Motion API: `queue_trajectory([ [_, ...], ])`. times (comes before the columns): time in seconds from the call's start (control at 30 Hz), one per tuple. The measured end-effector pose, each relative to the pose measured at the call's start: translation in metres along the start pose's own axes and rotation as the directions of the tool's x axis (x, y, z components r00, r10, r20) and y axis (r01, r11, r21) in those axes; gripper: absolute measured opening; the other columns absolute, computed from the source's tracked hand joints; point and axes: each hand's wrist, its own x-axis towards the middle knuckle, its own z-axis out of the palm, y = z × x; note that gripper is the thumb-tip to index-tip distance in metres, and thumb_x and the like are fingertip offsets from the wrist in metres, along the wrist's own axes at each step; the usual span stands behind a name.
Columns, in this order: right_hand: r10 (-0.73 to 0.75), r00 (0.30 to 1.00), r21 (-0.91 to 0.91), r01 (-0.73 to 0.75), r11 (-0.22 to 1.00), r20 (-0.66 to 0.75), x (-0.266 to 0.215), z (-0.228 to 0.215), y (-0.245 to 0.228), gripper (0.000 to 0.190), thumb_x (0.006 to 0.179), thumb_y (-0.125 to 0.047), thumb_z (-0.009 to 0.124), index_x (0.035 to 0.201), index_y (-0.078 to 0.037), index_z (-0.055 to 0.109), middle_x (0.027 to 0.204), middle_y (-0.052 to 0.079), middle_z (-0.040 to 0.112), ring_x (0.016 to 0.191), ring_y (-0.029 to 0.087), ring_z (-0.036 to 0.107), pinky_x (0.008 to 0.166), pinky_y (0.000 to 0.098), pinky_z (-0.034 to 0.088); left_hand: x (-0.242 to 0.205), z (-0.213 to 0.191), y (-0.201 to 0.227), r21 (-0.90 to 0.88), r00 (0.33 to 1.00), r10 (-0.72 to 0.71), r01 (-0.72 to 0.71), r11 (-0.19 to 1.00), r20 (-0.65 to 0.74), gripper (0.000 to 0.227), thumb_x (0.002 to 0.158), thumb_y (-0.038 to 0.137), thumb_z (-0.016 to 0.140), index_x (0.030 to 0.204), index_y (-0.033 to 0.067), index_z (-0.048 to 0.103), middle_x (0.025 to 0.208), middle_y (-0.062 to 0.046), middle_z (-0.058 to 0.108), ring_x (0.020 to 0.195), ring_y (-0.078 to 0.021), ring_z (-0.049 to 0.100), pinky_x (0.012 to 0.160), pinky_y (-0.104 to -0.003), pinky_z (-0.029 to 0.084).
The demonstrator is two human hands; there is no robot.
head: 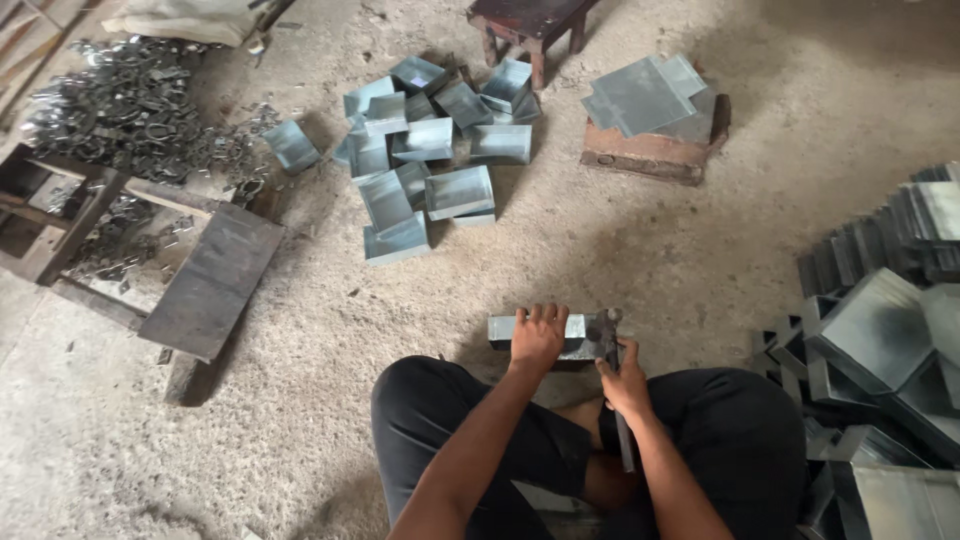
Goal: The person sits on the floor and uses a hammer to strike a small metal piece placed on a metal block. They repeatedly pick up metal pieces, position them, and hammer them to shape or flatten them.
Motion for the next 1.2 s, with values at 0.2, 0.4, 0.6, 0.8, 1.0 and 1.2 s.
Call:
queue_trajectory([
  [0.2,-0.055,0.998,0.044,0.056,0.997,-0.023,-0.007,0.004,0.000,0.054,0.096,-0.019,0.067,0.139,-0.018,0.036,0.063,0.010,0.058,0.046,0.019,0.055,0.038,0.0377,0.045,-0.003,0.001,-0.001,-0.015,0.997,-0.017,0.018,1.000,0.070,0.018,0.097,0.016,0.054,0.112,0.0127,0.063,0.104,-0.006,0.068,0.101,-0.0268,0.066,0.089,-0.048,0.047],
  [0.4,-0.030,0.999,0.133,0.033,0.991,-0.022,-0.005,0.006,0.001,0.052,0.097,-0.021,0.065,0.141,-0.018,0.037,0.060,0.009,0.054,0.044,0.019,0.050,0.038,0.0387,0.040,0.002,0.000,-0.002,0.011,0.999,0.000,0.001,1.000,-0.045,0.020,0.092,0.017,0.054,0.109,0.0138,0.063,0.099,-0.005,0.068,0.097,-0.0262,0.066,0.087,-0.049,0.048],
  [0.6,-0.091,0.976,0.107,0.114,0.988,-0.200,-0.002,0.017,0.018,0.045,0.098,-0.024,0.067,0.137,-0.012,0.050,0.064,0.012,0.064,0.048,0.020,0.063,0.042,0.0361,0.051,-0.004,0.001,-0.001,-0.012,1.000,-0.008,0.008,1.000,-0.011,0.017,0.095,0.017,0.053,0.107,0.0145,0.063,0.099,-0.005,0.068,0.097,-0.0264,0.067,0.085,-0.048,0.048],
  [0.8,-0.148,0.953,-0.014,0.150,0.989,-0.263,0.007,0.020,0.022,0.052,0.095,-0.022,0.068,0.145,-0.014,0.056,0.078,0.021,0.073,0.065,0.032,0.072,0.063,0.0439,0.057,-0.001,-0.005,-0.002,-0.011,1.000,-0.001,0.001,1.000,-0.020,0.018,0.094,0.017,0.053,0.108,0.0133,0.063,0.099,-0.005,0.068,0.097,-0.0268,0.066,0.084,-0.048,0.048],
  [1.0,-0.403,0.869,-0.204,0.355,0.912,-0.287,0.013,0.022,0.036,0.052,0.093,-0.017,0.069,0.142,-0.007,0.056,0.109,0.024,0.073,0.099,0.042,0.071,0.083,0.0480,0.056,-0.002,-0.004,0.000,-0.002,1.000,-0.005,0.005,1.000,-0.016,0.018,0.095,0.016,0.053,0.110,0.0121,0.062,0.101,-0.006,0.068,0.097,-0.0264,0.067,0.087,-0.048,0.049],
  [1.2,-0.545,0.809,-0.278,0.483,0.830,-0.222,0.015,0.025,0.039,0.054,0.092,-0.012,0.068,0.143,-0.002,0.054,0.116,0.027,0.069,0.107,0.045,0.068,0.086,0.0488,0.056,0.000,-0.007,-0.001,-0.004,1.000,-0.004,0.004,1.000,-0.011,0.016,0.094,0.016,0.054,0.107,0.0127,0.062,0.098,-0.005,0.068,0.097,-0.0263,0.067,0.086,-0.048,0.048],
])
